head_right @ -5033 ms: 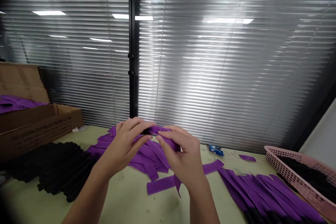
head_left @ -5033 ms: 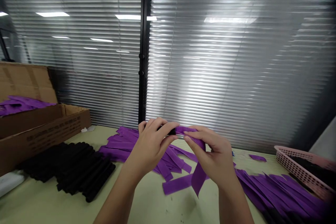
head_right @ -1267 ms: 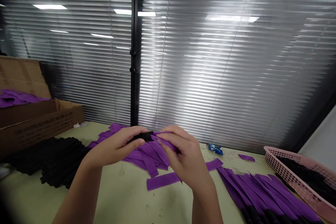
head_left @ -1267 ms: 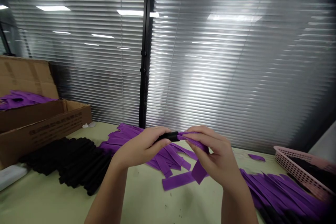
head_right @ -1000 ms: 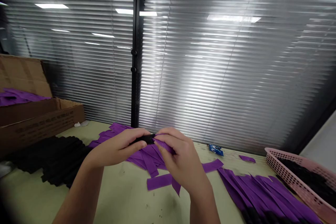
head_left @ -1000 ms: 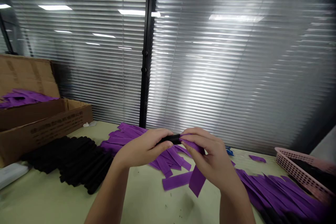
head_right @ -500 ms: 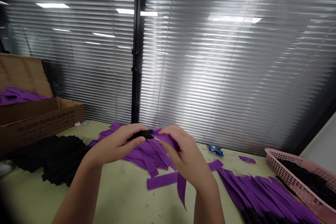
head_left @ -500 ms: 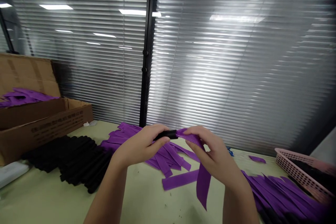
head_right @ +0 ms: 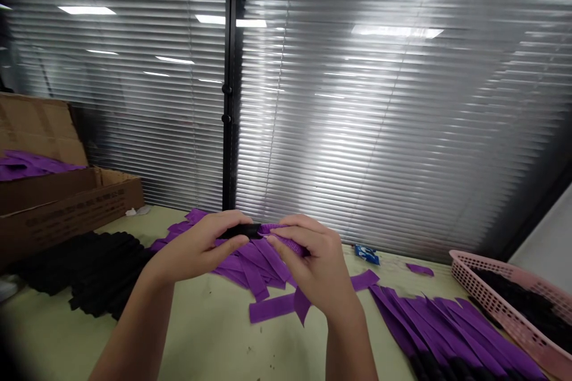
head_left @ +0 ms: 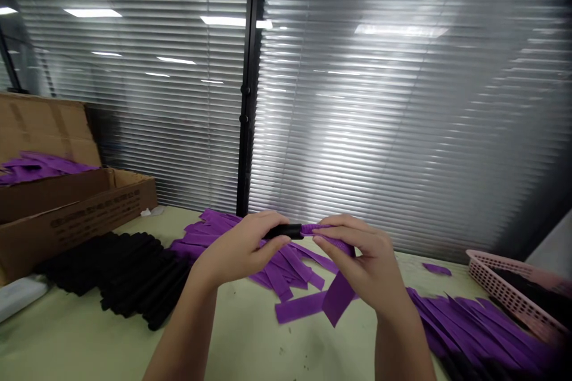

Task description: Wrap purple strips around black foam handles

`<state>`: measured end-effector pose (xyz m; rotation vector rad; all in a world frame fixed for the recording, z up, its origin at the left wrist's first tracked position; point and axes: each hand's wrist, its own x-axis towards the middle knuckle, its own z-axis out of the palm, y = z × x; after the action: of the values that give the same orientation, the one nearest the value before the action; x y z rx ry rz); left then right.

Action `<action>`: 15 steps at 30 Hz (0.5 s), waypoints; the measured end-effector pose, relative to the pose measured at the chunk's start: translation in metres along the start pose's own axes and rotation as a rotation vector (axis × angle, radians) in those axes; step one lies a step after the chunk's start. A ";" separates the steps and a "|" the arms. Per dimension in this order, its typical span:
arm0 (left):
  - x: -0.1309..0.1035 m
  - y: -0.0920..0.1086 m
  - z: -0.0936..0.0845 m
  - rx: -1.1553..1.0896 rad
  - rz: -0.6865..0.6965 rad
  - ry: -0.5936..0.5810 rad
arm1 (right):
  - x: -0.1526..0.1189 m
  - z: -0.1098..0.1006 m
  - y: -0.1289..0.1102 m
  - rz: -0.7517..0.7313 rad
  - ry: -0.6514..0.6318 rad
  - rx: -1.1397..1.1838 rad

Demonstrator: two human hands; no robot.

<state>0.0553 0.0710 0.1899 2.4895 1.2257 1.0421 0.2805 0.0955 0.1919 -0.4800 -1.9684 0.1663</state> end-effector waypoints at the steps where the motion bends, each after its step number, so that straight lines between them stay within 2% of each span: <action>1: 0.001 0.001 0.000 -0.004 0.003 -0.003 | 0.000 0.001 0.000 0.003 0.015 0.001; 15: 0.004 0.008 0.007 0.005 0.047 0.036 | -0.003 0.000 0.000 0.040 0.092 -0.038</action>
<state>0.0662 0.0703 0.1905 2.5253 1.1870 1.1010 0.2815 0.0949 0.1896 -0.5426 -1.8762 0.1297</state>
